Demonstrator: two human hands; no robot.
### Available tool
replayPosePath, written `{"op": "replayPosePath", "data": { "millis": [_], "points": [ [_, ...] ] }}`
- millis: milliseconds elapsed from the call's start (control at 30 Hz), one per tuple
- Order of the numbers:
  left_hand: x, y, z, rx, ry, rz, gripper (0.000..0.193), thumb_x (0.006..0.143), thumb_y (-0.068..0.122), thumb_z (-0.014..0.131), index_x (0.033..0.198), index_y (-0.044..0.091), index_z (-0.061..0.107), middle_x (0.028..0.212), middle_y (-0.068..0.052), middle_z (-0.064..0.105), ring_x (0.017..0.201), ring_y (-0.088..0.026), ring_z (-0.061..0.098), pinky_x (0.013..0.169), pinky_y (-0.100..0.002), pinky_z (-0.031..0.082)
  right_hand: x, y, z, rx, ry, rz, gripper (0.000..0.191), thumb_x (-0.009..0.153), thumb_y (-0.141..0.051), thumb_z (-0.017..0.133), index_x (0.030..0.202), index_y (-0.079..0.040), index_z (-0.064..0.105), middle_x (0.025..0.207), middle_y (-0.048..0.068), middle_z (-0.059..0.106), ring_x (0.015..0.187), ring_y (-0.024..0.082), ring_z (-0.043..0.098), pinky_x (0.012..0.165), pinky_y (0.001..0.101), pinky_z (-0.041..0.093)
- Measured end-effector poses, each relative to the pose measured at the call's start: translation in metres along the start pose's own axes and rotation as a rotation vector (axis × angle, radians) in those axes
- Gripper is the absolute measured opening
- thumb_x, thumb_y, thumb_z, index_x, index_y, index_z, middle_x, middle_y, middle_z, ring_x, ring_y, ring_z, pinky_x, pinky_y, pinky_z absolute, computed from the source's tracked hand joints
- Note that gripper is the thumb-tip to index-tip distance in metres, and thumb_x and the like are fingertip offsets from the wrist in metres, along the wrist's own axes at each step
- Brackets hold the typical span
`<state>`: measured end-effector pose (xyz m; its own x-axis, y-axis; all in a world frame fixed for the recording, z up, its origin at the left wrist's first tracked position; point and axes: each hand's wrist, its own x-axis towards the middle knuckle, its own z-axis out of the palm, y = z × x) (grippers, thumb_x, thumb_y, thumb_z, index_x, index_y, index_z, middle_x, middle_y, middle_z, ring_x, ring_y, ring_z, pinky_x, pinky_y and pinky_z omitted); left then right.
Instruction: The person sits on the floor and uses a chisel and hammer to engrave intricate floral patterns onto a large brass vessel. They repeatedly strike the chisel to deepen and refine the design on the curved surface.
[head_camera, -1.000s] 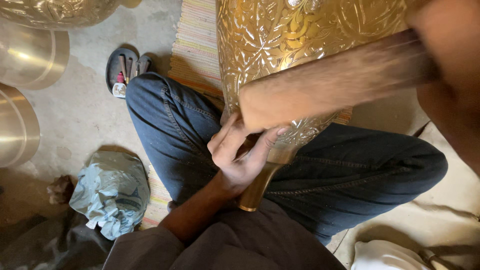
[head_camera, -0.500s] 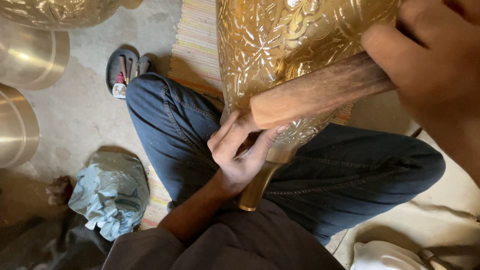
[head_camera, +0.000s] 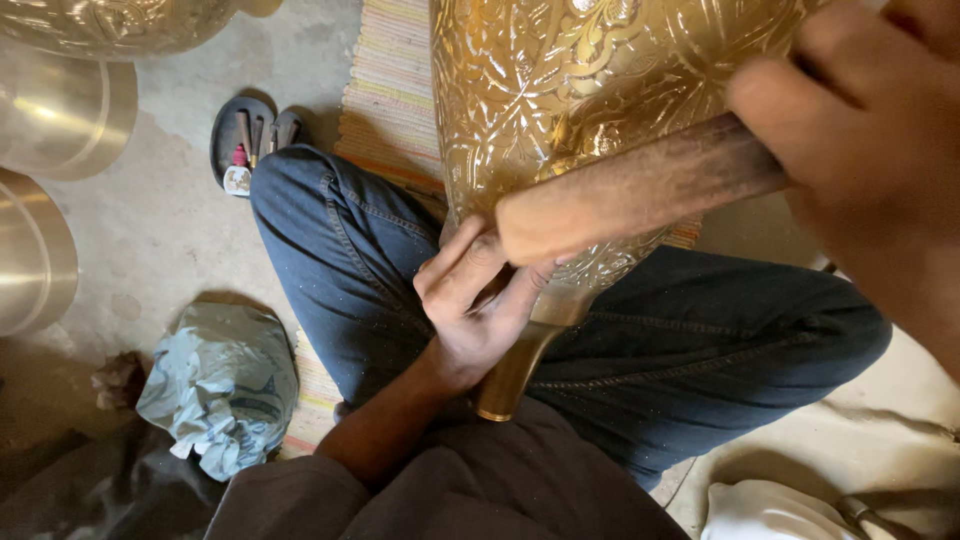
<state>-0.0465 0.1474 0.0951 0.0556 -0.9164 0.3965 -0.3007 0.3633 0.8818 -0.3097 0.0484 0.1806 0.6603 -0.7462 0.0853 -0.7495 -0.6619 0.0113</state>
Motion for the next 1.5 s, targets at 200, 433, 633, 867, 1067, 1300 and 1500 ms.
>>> {"op": "replayPosePath", "data": {
  "millis": [200, 433, 633, 867, 1067, 1300, 1500],
  "points": [
    [-0.001, -0.004, -0.001, 0.003, -0.017, -0.008, 0.03, 0.083, -0.002, 0.089, 0.108, -0.001, 0.072, 0.095, -0.011, 0.069, 0.079, -0.017, 0.069, 0.065, -0.027, 0.054, -0.007, 0.001, 0.018, 0.23, -0.094, 0.162, 0.026, 0.082, -0.004, 0.082, 0.103, -0.004, 0.067, 0.095, 0.01, 0.063, 0.084, 0.025, 0.061, 0.074, 0.036, 0.049],
    [-0.001, -0.004, -0.004, 0.034, -0.045, 0.013, 0.032, 0.085, -0.003, 0.087, 0.114, -0.001, 0.071, 0.101, -0.011, 0.068, 0.082, -0.019, 0.068, 0.07, -0.03, 0.056, -0.025, 0.011, 0.032, 0.162, -0.006, 0.109, 0.027, 0.083, 0.004, 0.077, 0.107, -0.001, 0.065, 0.095, 0.013, 0.061, 0.082, 0.028, 0.06, 0.072, 0.0374, 0.048],
    [0.006, 0.0, -0.006, 0.059, -0.085, 0.04, 0.029, 0.086, -0.005, 0.089, 0.109, 0.002, 0.073, 0.095, -0.007, 0.069, 0.075, -0.018, 0.064, 0.066, -0.029, 0.052, -0.005, -0.001, 0.009, 0.295, -0.054, 0.169, 0.034, 0.079, 0.007, 0.076, 0.111, 0.0, 0.064, 0.101, 0.015, 0.061, 0.089, 0.029, 0.06, 0.077, 0.0385, 0.048],
    [0.008, 0.002, -0.006, 0.038, -0.079, -0.017, 0.033, 0.083, -0.001, 0.09, 0.111, -0.001, 0.074, 0.088, -0.008, 0.067, 0.071, -0.016, 0.064, 0.063, -0.029, 0.051, 0.012, -0.006, 0.002, 0.343, -0.051, 0.163, 0.03, 0.078, -0.001, 0.085, 0.102, -0.003, 0.065, 0.093, 0.013, 0.062, 0.085, 0.031, 0.062, 0.076, 0.0424, 0.049],
    [0.001, -0.007, 0.007, -0.169, 0.073, -0.087, 0.025, 0.09, -0.001, 0.084, 0.112, -0.001, 0.071, 0.098, -0.012, 0.072, 0.083, -0.016, 0.071, 0.071, -0.028, 0.059, -0.015, 0.006, 0.019, 0.323, 0.055, 0.166, 0.034, 0.093, 0.01, 0.075, 0.124, 0.001, 0.065, 0.107, 0.017, 0.064, 0.089, 0.031, 0.064, 0.076, 0.0361, 0.051],
    [-0.008, -0.012, 0.002, 0.071, 0.066, 0.039, 0.026, 0.078, 0.0, 0.084, 0.099, -0.003, 0.07, 0.093, -0.013, 0.072, 0.085, -0.024, 0.074, 0.082, -0.038, 0.058, -0.01, -0.002, 0.008, 0.395, 0.006, 0.245, 0.038, 0.084, 0.007, 0.073, 0.121, 0.002, 0.064, 0.106, 0.018, 0.065, 0.09, 0.029, 0.065, 0.077, 0.0367, 0.051],
    [-0.003, 0.001, 0.001, 0.0, 0.028, -0.015, 0.026, 0.089, -0.002, 0.085, 0.111, -0.001, 0.071, 0.106, -0.012, 0.073, 0.088, -0.022, 0.073, 0.08, -0.028, 0.058, -0.008, -0.001, 0.008, 0.322, -0.017, 0.162, 0.037, 0.078, 0.001, 0.078, 0.112, 0.002, 0.066, 0.101, 0.018, 0.066, 0.09, 0.031, 0.067, 0.077, 0.0401, 0.053]
  ]
}}
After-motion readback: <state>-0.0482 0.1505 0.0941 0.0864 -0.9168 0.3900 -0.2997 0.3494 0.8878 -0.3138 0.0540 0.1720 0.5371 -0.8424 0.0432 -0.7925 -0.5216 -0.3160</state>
